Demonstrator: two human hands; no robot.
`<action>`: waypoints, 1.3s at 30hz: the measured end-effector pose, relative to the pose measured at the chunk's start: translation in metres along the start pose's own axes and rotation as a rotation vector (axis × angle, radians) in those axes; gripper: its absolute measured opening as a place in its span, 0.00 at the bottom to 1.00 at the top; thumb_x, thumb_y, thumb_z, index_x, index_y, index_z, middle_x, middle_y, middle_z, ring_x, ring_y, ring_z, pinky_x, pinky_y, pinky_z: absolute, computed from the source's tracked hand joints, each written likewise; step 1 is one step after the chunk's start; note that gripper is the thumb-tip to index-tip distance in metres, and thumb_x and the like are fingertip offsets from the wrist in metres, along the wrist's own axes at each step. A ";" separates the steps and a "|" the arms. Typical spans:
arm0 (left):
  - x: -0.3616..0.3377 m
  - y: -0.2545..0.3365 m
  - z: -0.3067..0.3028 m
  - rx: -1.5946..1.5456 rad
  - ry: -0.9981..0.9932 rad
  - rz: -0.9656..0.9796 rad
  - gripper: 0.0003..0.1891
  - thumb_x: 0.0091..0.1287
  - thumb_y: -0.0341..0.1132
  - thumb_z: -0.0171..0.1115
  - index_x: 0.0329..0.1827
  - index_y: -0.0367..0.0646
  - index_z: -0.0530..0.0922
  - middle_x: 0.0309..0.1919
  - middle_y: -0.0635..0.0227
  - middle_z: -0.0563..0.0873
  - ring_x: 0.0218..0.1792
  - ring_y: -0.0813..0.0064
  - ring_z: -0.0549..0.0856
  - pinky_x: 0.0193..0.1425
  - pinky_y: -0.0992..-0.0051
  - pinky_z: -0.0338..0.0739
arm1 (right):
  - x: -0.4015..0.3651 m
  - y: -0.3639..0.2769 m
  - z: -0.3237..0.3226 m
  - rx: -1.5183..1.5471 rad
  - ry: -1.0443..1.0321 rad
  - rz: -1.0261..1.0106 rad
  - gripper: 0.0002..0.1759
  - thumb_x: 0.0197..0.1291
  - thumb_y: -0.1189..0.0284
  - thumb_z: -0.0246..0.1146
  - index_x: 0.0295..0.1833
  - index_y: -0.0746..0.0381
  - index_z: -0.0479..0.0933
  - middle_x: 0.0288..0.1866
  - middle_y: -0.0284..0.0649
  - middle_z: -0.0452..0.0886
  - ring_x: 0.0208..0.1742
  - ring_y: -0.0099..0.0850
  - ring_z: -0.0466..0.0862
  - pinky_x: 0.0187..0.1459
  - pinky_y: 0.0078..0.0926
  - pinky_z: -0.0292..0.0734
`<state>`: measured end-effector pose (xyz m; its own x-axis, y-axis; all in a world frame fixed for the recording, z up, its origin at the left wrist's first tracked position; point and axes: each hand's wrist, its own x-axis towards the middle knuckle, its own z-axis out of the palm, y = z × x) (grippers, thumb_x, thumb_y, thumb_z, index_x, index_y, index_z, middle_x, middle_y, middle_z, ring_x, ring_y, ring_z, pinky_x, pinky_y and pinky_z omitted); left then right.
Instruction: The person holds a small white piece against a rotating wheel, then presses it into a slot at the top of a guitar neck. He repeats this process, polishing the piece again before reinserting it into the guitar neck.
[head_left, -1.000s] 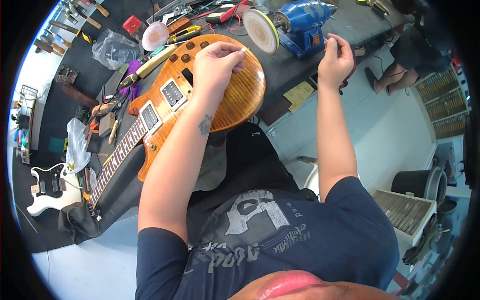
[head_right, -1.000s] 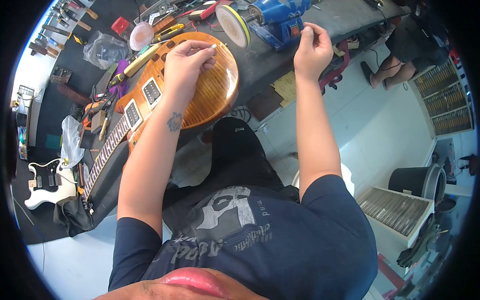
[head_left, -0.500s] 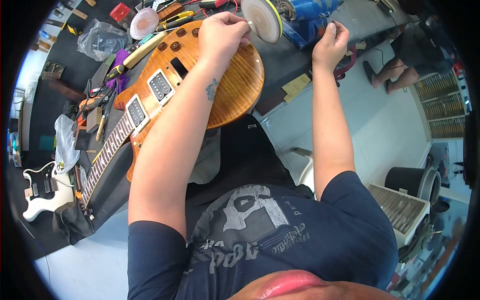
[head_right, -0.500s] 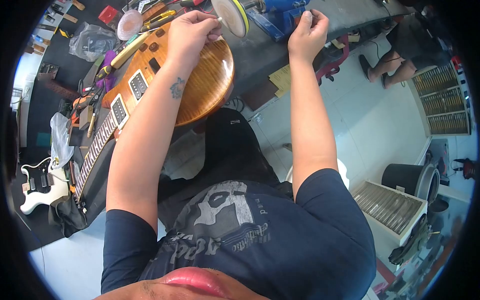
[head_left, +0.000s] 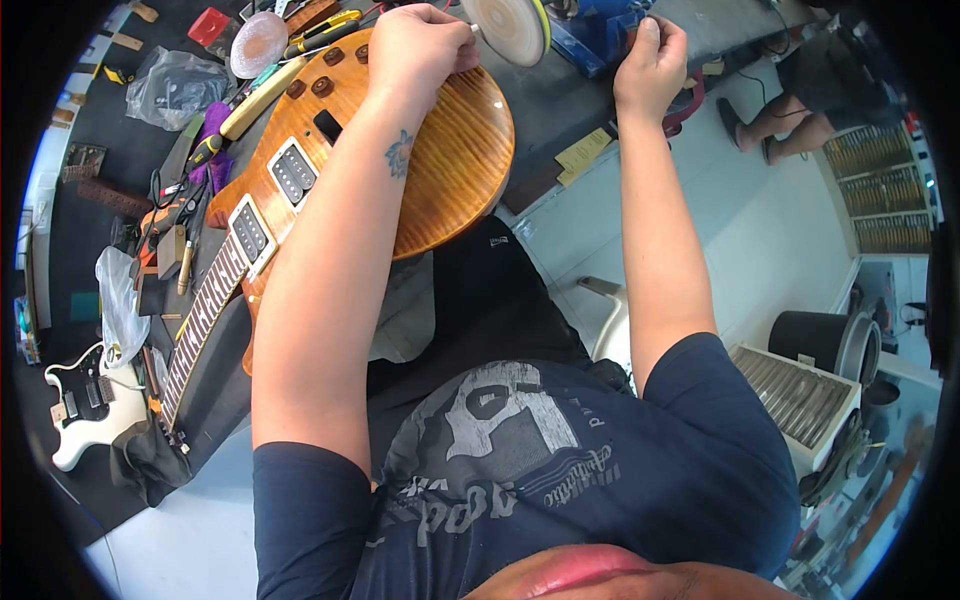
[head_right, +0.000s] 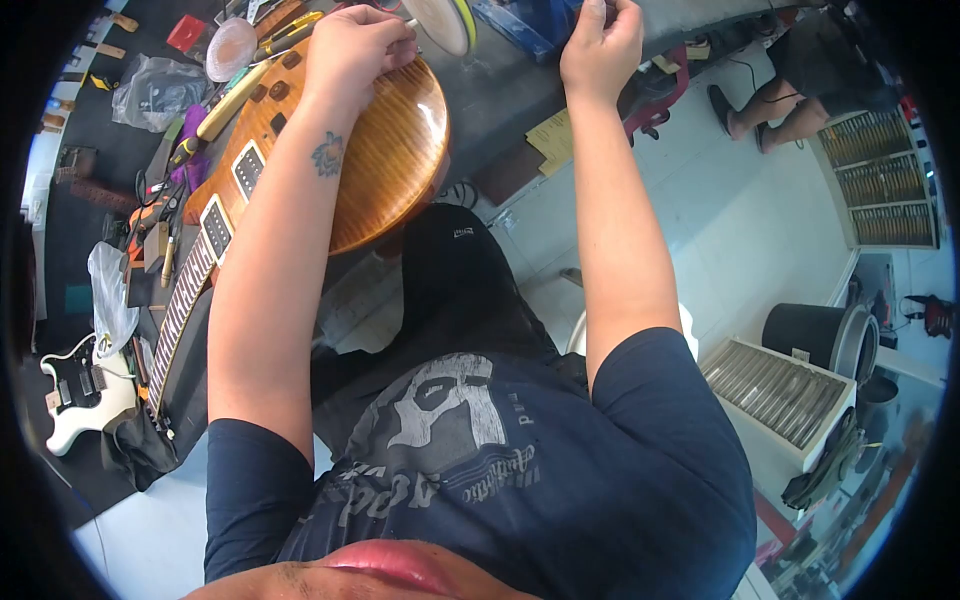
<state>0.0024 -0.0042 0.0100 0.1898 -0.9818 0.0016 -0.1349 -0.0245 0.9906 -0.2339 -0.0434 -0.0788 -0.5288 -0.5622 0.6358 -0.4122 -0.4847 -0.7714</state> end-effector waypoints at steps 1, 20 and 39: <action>0.001 -0.003 0.000 -0.005 0.000 -0.004 0.05 0.65 0.22 0.68 0.31 0.33 0.81 0.25 0.61 0.86 0.23 0.70 0.86 0.29 0.72 0.82 | 0.000 -0.001 0.001 0.007 0.008 -0.009 0.20 0.77 0.59 0.59 0.54 0.67 0.80 0.45 0.41 0.86 0.45 0.30 0.84 0.53 0.30 0.79; 0.002 -0.001 0.001 0.015 -0.006 0.003 0.05 0.65 0.21 0.66 0.30 0.32 0.81 0.25 0.60 0.86 0.24 0.70 0.86 0.29 0.72 0.83 | -0.002 -0.011 -0.003 -0.130 0.018 -0.090 0.17 0.77 0.61 0.58 0.54 0.66 0.79 0.49 0.53 0.85 0.53 0.50 0.85 0.57 0.40 0.77; 0.000 0.002 0.004 0.065 0.009 -0.012 0.04 0.67 0.21 0.66 0.32 0.32 0.82 0.28 0.60 0.87 0.26 0.69 0.87 0.31 0.73 0.84 | -0.001 -0.010 -0.003 -0.140 0.012 -0.083 0.18 0.77 0.60 0.59 0.54 0.66 0.79 0.50 0.54 0.85 0.54 0.51 0.85 0.58 0.42 0.77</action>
<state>-0.0015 -0.0049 0.0115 0.2005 -0.9796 -0.0090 -0.1949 -0.0489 0.9796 -0.2319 -0.0361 -0.0715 -0.4975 -0.5155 0.6977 -0.5536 -0.4306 -0.7128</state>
